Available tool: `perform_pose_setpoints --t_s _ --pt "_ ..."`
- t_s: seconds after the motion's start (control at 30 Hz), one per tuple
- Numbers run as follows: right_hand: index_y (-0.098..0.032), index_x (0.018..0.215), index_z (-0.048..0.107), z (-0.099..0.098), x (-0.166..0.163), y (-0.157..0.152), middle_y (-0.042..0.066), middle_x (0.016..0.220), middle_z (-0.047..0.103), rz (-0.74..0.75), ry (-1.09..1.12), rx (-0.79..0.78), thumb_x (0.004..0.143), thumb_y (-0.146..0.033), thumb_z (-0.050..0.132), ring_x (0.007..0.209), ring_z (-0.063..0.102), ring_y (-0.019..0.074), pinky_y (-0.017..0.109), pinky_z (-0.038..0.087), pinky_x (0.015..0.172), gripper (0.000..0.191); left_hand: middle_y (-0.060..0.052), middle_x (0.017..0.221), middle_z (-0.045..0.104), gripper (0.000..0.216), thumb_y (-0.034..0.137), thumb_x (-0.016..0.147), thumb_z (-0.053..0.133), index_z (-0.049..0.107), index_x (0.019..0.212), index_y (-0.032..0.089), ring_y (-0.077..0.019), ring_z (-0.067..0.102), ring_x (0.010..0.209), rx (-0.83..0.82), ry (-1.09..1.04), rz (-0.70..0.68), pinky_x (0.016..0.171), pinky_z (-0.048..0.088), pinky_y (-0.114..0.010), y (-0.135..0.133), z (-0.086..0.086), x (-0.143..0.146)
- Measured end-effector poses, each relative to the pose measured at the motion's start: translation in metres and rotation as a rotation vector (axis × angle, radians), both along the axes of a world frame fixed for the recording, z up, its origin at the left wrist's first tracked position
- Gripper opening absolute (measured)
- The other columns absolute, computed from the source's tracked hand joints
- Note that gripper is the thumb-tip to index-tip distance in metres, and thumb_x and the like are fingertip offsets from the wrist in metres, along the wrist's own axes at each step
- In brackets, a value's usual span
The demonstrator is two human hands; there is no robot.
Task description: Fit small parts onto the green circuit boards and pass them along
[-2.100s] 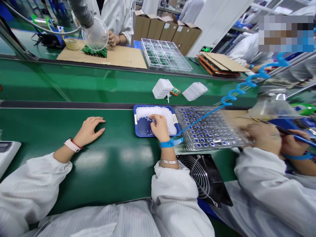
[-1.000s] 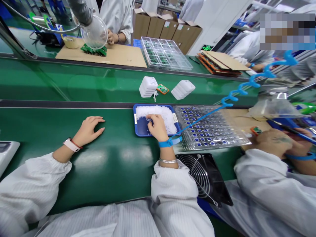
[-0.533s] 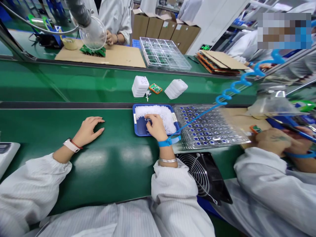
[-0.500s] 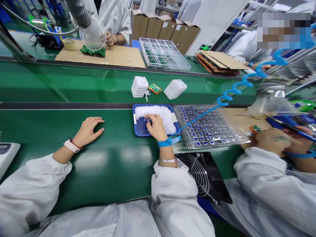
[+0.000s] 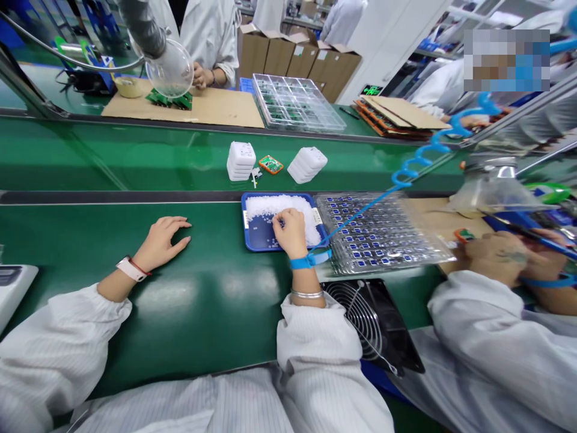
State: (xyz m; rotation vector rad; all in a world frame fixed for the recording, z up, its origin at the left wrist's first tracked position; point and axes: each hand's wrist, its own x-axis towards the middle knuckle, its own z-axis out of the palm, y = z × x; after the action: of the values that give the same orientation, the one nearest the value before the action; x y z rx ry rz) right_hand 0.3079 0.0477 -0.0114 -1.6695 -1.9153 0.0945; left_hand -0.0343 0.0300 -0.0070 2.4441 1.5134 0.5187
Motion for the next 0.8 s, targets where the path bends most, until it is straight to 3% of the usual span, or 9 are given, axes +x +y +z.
perform_pose_setpoints --t_s 0.13,0.2,0.57,0.8 --pt "-0.019 0.075 0.059 0.006 -0.013 -0.006 0.006 0.079 0.059 0.218 0.01 -0.059 0.081 -0.021 0.053 0.084 0.053 0.0225 0.039 0.039 0.082 0.009 -0.007 0.124 0.055 0.032 0.037 0.087 0.046 0.055 0.112 0.02 -0.0243 0.045 0.117 0.007 0.0 -0.006 0.097 0.037 -0.042 0.0 0.0 0.0" --pt "-0.018 0.078 0.06 0.006 -0.019 -0.007 0.007 0.082 0.06 0.257 -0.005 -0.087 0.08 -0.021 0.055 0.086 0.053 0.0229 0.039 0.039 0.084 0.007 -0.007 0.124 0.055 0.032 0.037 0.087 0.046 0.055 0.112 0.02 -0.0245 0.045 0.117 0.009 -0.002 -0.004 0.096 0.037 -0.042 0.0 0.0 0.0" --pt "-0.019 0.078 0.064 0.001 -0.028 0.005 0.008 0.086 0.062 0.133 -0.135 -0.154 0.082 -0.021 0.05 0.087 0.053 0.0226 0.039 0.04 0.085 0.015 -0.008 0.126 0.054 0.031 0.036 0.086 0.048 0.055 0.112 0.021 -0.0255 0.045 0.118 -0.033 -0.042 -0.006 0.097 0.037 -0.044 0.001 0.0 0.0" --pt "-0.025 0.068 0.06 0.001 -0.016 0.005 0.012 0.078 0.066 0.175 -0.099 -0.04 0.08 -0.03 0.048 0.078 0.059 0.0277 0.046 0.045 0.076 0.017 -0.009 0.121 0.058 0.029 0.033 0.083 0.054 0.059 0.108 0.02 -0.024 0.049 0.113 -0.002 -0.041 0.009 0.098 0.038 -0.04 -0.004 0.005 0.007"
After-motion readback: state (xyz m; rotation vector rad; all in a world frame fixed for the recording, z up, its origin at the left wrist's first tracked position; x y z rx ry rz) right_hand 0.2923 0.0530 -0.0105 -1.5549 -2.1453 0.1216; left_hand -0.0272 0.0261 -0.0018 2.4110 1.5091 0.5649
